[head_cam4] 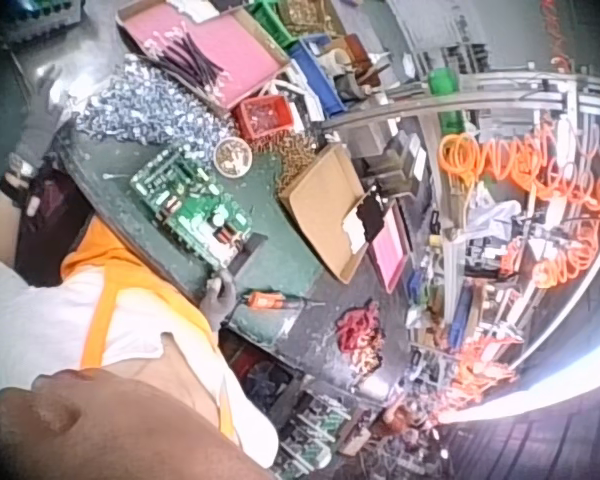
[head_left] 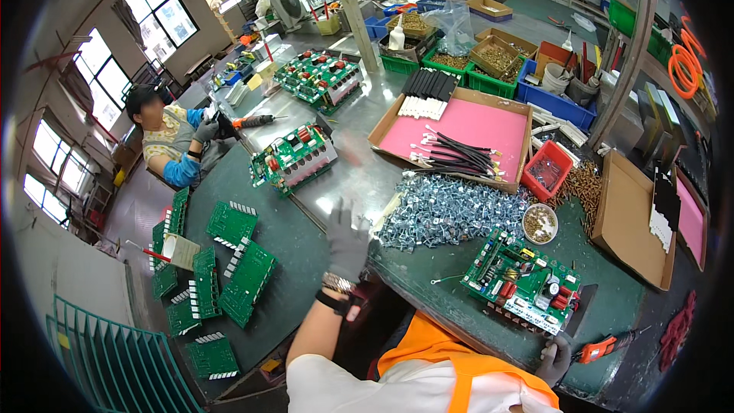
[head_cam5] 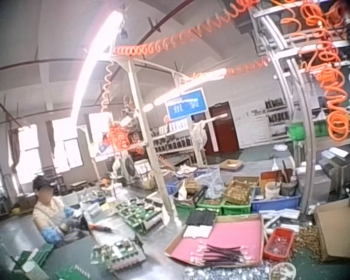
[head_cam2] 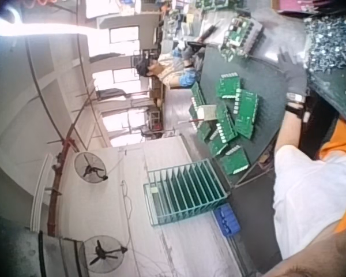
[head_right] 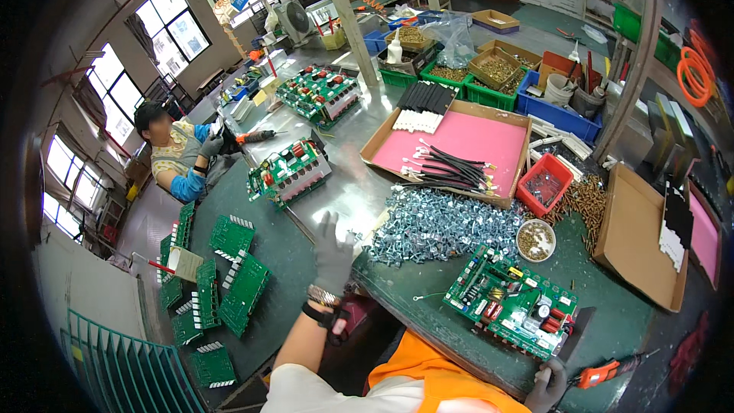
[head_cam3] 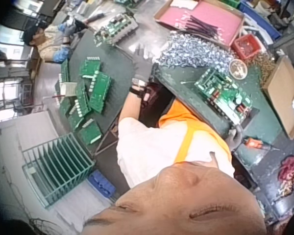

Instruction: The person is seen assembling components onto circuit boards and using a power drill to secure screws.

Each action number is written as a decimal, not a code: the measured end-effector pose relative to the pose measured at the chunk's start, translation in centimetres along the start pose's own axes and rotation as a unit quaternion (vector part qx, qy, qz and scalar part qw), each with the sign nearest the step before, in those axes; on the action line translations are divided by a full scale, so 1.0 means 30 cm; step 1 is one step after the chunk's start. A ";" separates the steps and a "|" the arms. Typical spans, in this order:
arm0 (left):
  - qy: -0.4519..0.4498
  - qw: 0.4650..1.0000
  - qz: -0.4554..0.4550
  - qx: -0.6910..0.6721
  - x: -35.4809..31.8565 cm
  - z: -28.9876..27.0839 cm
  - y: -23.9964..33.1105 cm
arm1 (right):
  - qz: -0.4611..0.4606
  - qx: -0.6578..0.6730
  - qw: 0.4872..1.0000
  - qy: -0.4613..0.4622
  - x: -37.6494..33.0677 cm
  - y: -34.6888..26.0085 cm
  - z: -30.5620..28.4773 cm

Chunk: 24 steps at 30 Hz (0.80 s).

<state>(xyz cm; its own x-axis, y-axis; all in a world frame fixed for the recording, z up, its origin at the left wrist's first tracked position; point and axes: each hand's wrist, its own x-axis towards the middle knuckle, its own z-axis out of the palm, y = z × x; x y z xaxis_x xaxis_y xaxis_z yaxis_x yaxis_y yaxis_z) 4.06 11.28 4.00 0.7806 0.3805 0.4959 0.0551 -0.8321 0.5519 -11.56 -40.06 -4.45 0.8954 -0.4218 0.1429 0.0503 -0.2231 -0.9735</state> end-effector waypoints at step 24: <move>-0.096 0.929 -0.042 0.354 0.600 -0.097 -0.345 | 0.029 -0.005 0.999 0.021 -0.008 0.014 0.007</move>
<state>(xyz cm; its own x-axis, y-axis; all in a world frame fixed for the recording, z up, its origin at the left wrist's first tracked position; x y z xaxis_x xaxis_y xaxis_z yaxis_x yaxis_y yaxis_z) 15.72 27.91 9.16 0.8482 0.4339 0.3038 0.4636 -0.8856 -0.0295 -11.66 -39.86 -4.92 0.8769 -0.4716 0.0930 -0.0063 -0.2049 -0.9788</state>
